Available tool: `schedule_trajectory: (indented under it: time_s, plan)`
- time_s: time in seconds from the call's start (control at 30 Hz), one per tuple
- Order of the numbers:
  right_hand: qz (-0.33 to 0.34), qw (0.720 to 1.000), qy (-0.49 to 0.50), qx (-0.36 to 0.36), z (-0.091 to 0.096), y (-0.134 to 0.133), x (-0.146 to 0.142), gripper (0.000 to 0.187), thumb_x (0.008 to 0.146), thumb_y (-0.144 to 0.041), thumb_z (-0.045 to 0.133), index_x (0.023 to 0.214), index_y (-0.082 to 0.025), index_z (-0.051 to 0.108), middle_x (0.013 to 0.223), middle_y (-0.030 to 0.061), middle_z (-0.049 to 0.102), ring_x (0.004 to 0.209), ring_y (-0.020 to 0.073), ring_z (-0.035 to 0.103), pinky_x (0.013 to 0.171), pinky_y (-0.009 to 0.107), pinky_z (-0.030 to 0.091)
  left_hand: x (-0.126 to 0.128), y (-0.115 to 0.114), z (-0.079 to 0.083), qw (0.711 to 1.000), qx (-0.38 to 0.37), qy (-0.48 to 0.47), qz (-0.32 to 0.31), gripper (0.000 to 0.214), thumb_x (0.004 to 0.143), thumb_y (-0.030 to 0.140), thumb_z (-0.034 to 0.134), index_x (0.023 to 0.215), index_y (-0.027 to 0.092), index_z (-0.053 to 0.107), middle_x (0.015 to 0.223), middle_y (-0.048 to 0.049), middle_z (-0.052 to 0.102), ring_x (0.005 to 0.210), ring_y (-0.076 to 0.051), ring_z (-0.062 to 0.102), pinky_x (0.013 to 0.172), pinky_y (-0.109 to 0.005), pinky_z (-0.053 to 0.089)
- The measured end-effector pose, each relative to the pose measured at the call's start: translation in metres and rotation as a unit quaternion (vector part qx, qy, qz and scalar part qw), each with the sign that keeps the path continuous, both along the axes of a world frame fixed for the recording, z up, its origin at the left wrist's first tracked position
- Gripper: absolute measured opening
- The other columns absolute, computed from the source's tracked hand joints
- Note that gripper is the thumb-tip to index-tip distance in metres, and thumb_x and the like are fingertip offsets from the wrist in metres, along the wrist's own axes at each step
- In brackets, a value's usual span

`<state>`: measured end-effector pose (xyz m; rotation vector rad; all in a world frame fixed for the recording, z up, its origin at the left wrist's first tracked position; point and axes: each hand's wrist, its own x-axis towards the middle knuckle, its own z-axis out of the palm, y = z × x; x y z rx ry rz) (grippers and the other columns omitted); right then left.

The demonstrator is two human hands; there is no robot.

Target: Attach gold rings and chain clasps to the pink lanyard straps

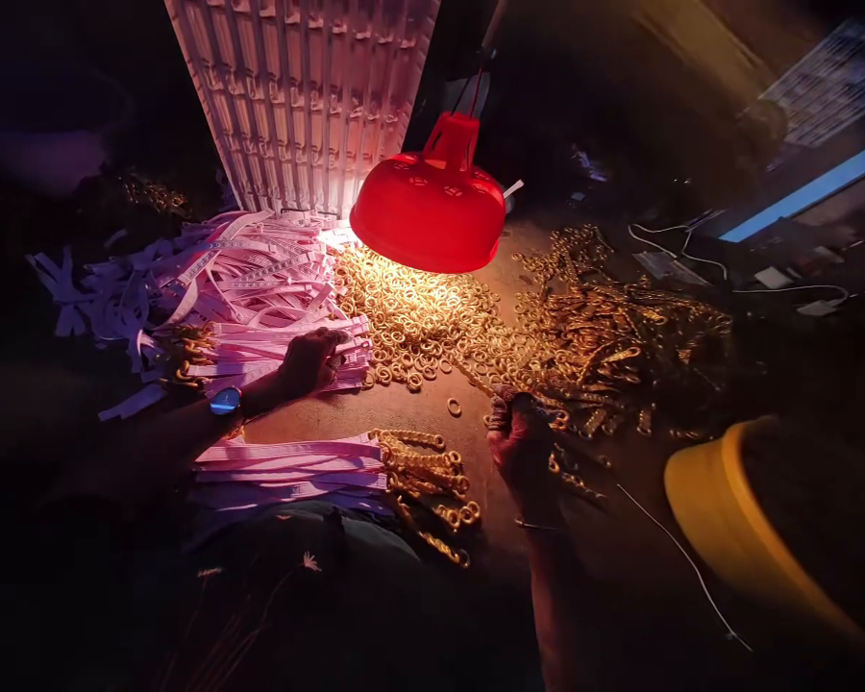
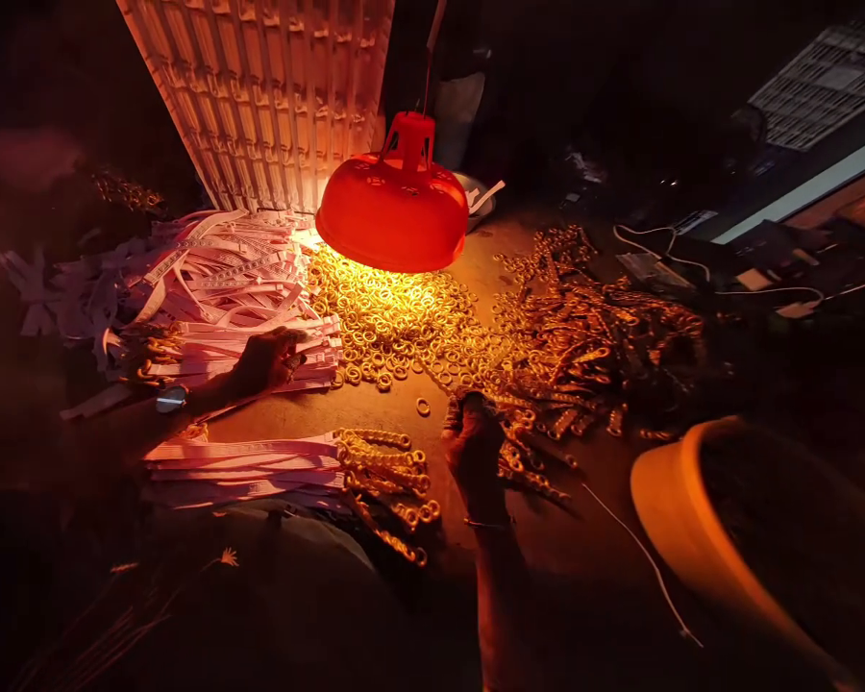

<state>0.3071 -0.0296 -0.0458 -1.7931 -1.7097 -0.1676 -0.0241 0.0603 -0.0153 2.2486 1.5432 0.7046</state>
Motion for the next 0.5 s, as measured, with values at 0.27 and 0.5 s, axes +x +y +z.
schedule_trajectory:
  time_s: [0.27,0.5]
  plan:
    - [0.276,0.886,0.322,-0.187,-0.003,0.023,-0.132,0.028,0.089,-0.044,0.050,0.081,-0.018,0.056,0.071,0.0043,0.064,0.062,0.0132,0.055,0.058,0.024,0.044,0.016,-0.057,-0.023,0.961,-0.195,-0.170,-0.093,0.012,0.075,0.027,0.060,0.072,0.015,0.061,0.059,0.0015,0.049,0.054,-0.010,0.042,0.051,-0.021,0.033]
    - [0.341,0.873,0.273,-0.215,-0.005,0.081,-0.106,0.027,0.094,-0.041,0.048,0.091,-0.017,0.061,0.084,0.0031,0.066,0.074,0.0125,0.057,0.070,0.025,0.047,0.019,-0.038,-0.045,0.922,-0.283,-0.253,-0.074,0.025,0.065,0.033,0.068,0.061,0.016,0.050,0.066,-0.0005,0.049,0.058,-0.010,0.047,0.047,-0.020,0.035]
